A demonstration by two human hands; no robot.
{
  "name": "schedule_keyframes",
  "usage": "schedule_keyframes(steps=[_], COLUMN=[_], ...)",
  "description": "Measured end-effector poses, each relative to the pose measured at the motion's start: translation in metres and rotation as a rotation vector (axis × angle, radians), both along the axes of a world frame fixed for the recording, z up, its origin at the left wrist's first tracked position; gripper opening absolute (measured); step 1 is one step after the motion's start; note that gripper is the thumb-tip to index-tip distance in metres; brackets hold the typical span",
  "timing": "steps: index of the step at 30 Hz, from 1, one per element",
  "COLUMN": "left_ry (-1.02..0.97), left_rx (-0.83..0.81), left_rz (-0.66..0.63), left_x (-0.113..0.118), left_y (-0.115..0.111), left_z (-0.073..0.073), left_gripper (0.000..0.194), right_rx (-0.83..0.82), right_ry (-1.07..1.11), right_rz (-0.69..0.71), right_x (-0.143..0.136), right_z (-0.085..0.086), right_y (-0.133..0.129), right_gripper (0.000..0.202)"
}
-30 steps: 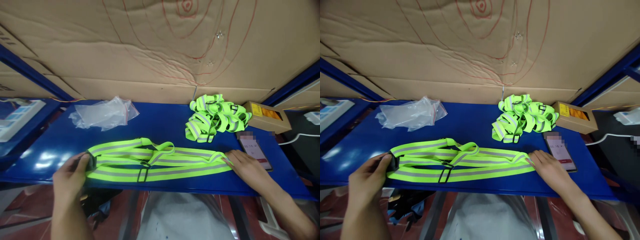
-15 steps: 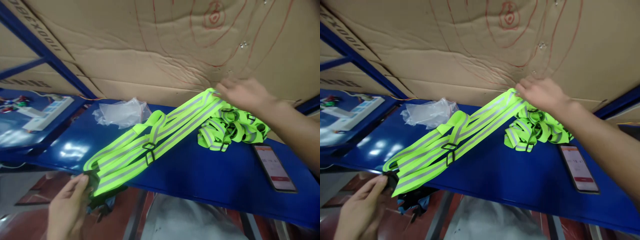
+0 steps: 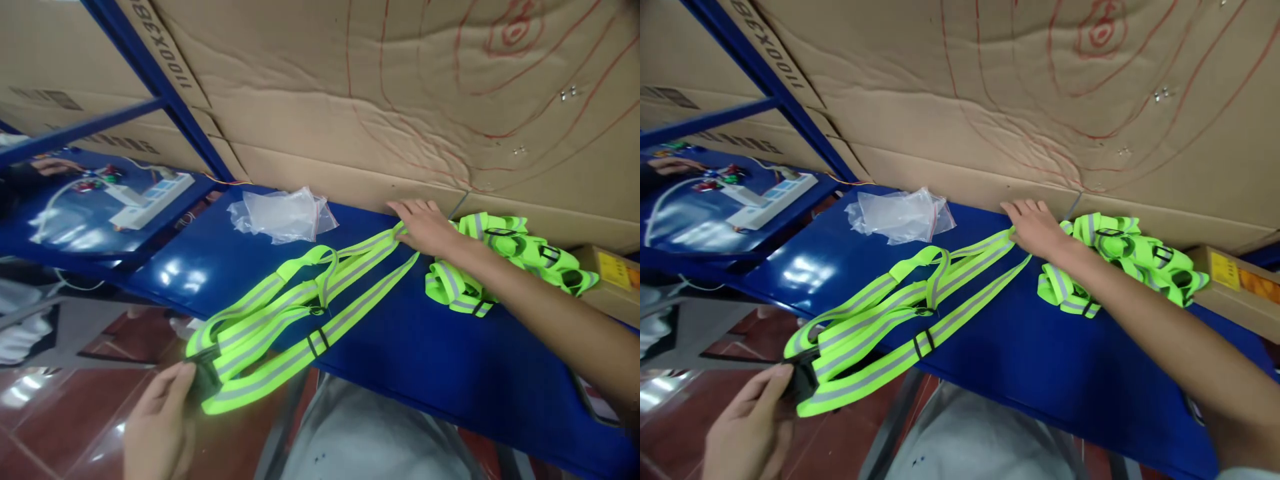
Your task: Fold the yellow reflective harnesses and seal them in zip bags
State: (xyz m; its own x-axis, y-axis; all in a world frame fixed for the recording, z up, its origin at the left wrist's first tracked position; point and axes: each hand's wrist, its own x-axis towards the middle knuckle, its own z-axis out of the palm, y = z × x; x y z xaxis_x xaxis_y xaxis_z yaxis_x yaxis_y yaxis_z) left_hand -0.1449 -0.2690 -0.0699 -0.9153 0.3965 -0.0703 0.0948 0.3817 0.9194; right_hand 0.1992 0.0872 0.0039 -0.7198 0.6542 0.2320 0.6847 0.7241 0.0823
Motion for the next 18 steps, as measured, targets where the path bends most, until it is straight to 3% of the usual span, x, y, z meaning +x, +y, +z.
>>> schedule_keyframes(steps=[3,6,8,10,13,18], left_ry=[-0.008,0.282,0.419,0.464,0.358,-0.111], left_rx=[0.086,0.175,0.282,0.382,0.478,0.53], left_rz=[0.097,-0.029,-0.18,-0.344,-0.631,-0.998], left_x=[0.019,0.052,0.079,0.105,0.131,0.138], left_y=[0.017,0.04,0.058,0.074,0.092,0.104], left_z=[0.028,0.058,0.074,0.086,0.092,0.077], left_gripper=[0.034,0.033,0.026,0.019,0.021,0.046], right_rx=[-0.141,-0.385,-0.516,-0.641,-0.821,-1.112], right_ry=[0.192,0.368,0.495,0.593,0.641,0.622], right_rz=[0.149,0.429,0.46,0.376,0.259,0.25], right_x=[-0.03,-0.06,-0.071,-0.071,-0.056,-0.024], right_z=[0.01,0.018,0.022,0.026,0.035,0.05], right_y=[-0.078,-0.154,-0.184,-0.194,-0.183,-0.149], right_gripper=[0.044,0.038,0.047,0.051,0.042,0.03])
